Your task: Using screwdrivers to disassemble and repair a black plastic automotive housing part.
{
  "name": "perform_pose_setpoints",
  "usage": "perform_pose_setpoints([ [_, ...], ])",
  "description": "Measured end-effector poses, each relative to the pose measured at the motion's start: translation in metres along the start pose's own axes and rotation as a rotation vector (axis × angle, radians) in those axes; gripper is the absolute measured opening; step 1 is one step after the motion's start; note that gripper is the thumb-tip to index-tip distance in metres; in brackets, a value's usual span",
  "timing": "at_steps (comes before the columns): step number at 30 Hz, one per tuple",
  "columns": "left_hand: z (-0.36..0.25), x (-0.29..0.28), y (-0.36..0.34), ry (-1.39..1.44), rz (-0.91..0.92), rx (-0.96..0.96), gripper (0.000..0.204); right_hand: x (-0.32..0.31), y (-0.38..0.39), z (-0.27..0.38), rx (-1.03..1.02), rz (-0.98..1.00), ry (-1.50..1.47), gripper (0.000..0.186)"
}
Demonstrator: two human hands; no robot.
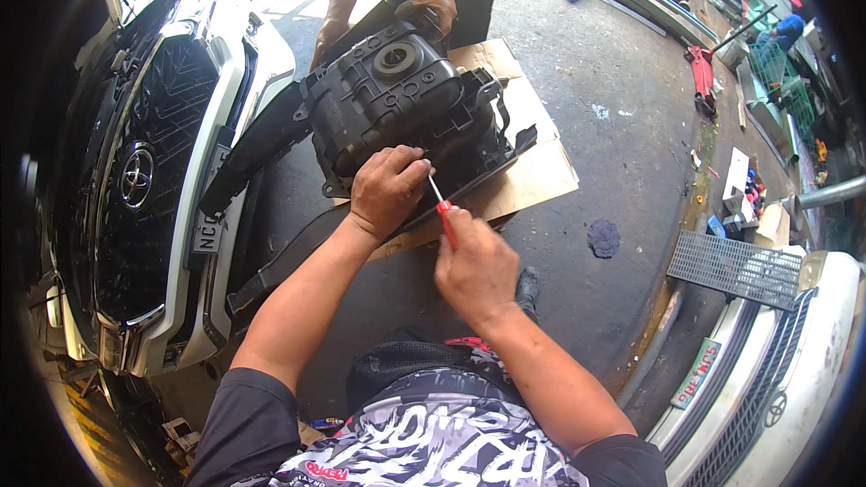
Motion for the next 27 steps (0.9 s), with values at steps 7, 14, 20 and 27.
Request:
perform_pose_setpoints([
  [7, 0.0, 0.008, 0.002, -0.023, 0.072, -0.043, 0.017, -0.002, -0.017, -0.026, 0.309, -0.004, -0.489, 0.016],
  [14, -0.002, 0.001, 0.0, 0.025, -0.008, -0.02, 0.013, -0.004, -0.016, -0.004, -0.132, 0.084, 0.283, 0.015],
  [20, -0.008, 0.014, -0.001, 0.013, 0.011, -0.031, 0.004, -0.015, -0.008, -0.044, 0.937, 0.298, -1.15, 0.031],
  [27, -0.011, 0.02, -0.007, -0.01, -0.006, -0.078, 0.007, -0.019, -0.017, -0.018, -0.297, 0.028, 0.271, 0.023],
])
Point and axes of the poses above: each hand's wrist, its own y-axis away from the middle knuckle, its own x-axis out of the palm, z = x × y, the point moved 5 cm from there along -y, towards the middle knuckle, and after that the axes turned 10 degrees about -y, right-handed, at the moved point
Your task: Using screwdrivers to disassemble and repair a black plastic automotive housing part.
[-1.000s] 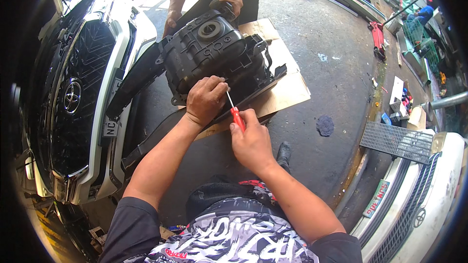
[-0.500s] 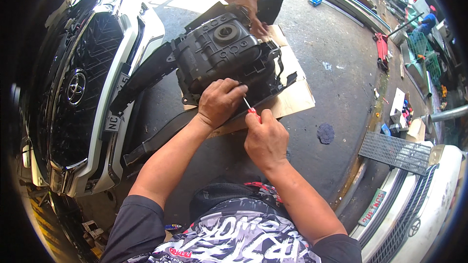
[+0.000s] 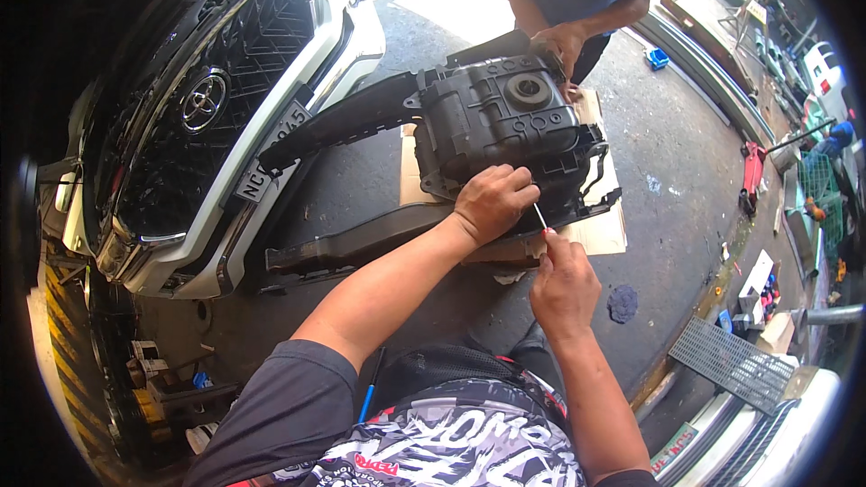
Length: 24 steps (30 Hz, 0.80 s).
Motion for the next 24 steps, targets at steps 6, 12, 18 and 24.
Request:
perform_pose_setpoints([
  [6, -0.003, 0.004, -0.003, 0.018, 0.002, -0.016, 0.008, 0.017, 0.008, -0.043, 0.855, 0.111, -1.181, 0.023],
  [12, 0.004, 0.002, -0.001, 0.018, 0.038, -0.027, 0.007, 0.006, -0.003, -0.012, 0.437, 0.053, -0.647, 0.036],
  [18, 0.0, 0.003, -0.006, 0.023, 0.049, -0.045, 0.007, 0.011, 0.001, -0.03, 0.785, 0.191, -0.791, 0.024],
  [24, 0.006, 0.003, 0.001, 0.061, 0.041, 0.003, 0.007, 0.011, 0.001, -0.034, 0.545, 0.063, -0.721, 0.02],
])
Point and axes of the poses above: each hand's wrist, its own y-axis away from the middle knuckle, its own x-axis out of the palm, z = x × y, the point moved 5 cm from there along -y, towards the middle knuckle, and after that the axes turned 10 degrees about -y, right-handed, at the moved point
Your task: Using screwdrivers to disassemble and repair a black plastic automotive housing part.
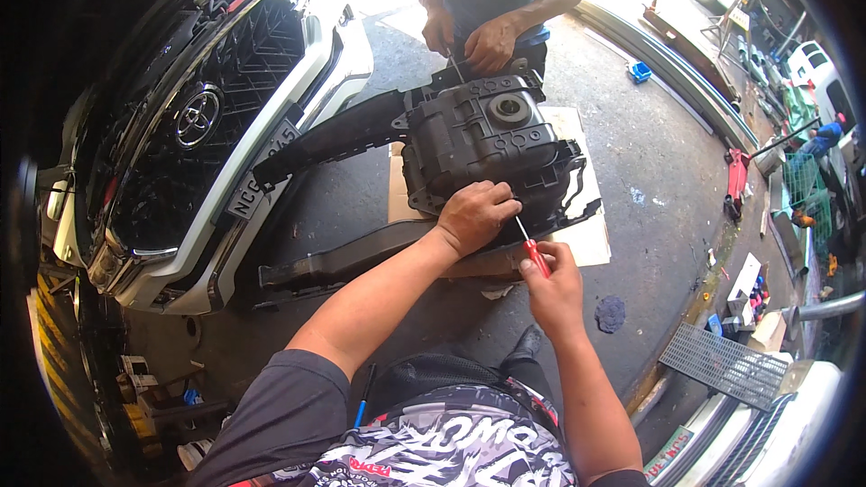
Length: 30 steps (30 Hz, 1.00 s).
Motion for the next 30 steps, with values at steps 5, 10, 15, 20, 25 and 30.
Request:
perform_pose_setpoints([
  [5, -0.004, 0.004, 0.0, -0.013, 0.017, 0.001, 0.007, 0.011, 0.024, -0.014, 0.696, 0.072, -0.82, 0.021],
  [10, 0.0, 0.003, -0.001, -0.033, 0.015, -0.059, 0.006, 0.009, 0.01, 0.013, -0.216, -0.089, 0.219, 0.021],
  [15, 0.003, 0.006, -0.001, -0.039, 0.066, -0.065, 0.002, 0.009, 0.012, -0.007, 0.445, -0.113, -0.727, 0.019],
  [20, 0.004, 0.002, -0.006, 0.027, 0.089, -0.046, 0.006, 0.005, 0.01, 0.026, -0.504, -0.098, 0.445, 0.02],
  [25, 0.005, 0.004, 0.0, 0.045, 0.015, -0.002, 0.015, 0.002, 0.001, 0.012, 0.05, -0.132, -0.034, 0.026],
  [30, 0.005, 0.007, -0.005, -0.026, 0.057, -0.025, 0.011, 0.015, 0.005, 0.043, -0.301, -0.102, 0.488, 0.027],
])
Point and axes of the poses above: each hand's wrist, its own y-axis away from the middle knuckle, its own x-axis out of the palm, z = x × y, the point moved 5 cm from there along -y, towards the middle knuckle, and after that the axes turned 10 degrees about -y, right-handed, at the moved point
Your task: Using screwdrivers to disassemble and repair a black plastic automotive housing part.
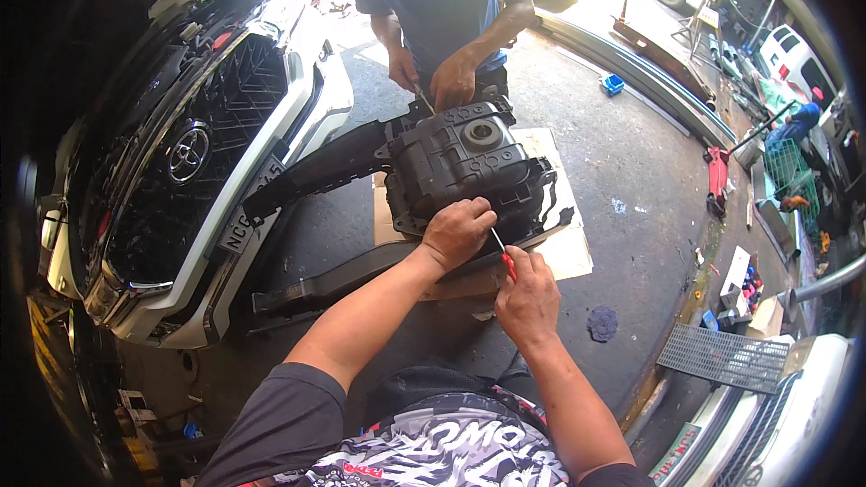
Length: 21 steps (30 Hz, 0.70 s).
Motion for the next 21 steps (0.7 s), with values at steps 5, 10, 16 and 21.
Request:
perform_pose_setpoints([
  [5, -0.001, -0.003, 0.001, -0.004, -0.012, 0.014, 0.008, -0.003, -0.009, -0.006, 0.098, -0.001, -0.159, 0.029],
  [10, -0.001, -0.003, 0.002, 0.003, -0.027, 0.005, 0.009, 0.008, -0.009, 0.01, -0.012, 0.141, 0.273, 0.032],
  [16, -0.001, 0.0, 0.001, -0.013, -0.012, -0.016, 0.014, 0.014, -0.014, 0.01, 0.083, 0.197, 0.36, 0.025],
  [21, -0.003, -0.001, 0.0, 0.009, -0.026, 0.021, 0.012, 0.008, -0.016, 0.012, -0.161, 0.099, 0.534, 0.016],
])
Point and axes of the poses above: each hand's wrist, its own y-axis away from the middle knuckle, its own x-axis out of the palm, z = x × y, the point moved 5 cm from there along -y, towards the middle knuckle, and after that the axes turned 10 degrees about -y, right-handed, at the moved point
